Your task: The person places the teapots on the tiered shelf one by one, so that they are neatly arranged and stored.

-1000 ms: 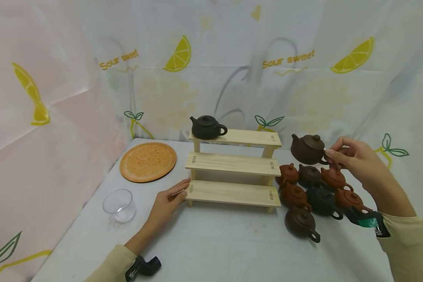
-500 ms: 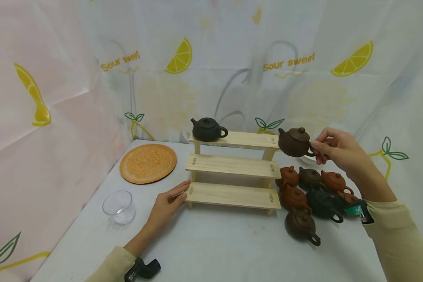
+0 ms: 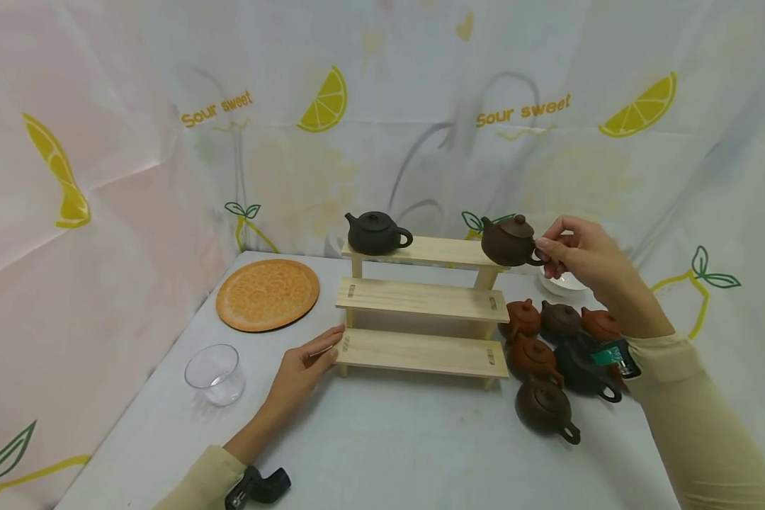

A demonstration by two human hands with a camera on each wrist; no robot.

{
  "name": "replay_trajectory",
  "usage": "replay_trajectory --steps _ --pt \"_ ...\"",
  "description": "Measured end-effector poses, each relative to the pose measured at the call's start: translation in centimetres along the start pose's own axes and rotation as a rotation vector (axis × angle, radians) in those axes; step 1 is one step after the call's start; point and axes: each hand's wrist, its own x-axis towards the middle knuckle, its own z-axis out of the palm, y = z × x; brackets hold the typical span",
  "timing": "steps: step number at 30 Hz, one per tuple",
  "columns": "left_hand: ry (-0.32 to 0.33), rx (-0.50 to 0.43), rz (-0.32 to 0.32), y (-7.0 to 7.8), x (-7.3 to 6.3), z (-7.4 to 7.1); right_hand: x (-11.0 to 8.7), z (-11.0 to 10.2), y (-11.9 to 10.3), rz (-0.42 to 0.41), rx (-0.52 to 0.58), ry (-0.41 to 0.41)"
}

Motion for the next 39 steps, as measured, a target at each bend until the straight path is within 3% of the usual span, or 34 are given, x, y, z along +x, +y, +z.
replay_trajectory --steps 15,39 --pt "0.005 0.022 -0.005 -0.1 -0.1 -0.2 3.1 2.8 -1.3 0.021 0.063 -0.008" --pt "-0.002 0.003 -0.018 -0.2 0.0 -0.1 5.8 7.4 -0.3 -0.018 0.076 0.014"
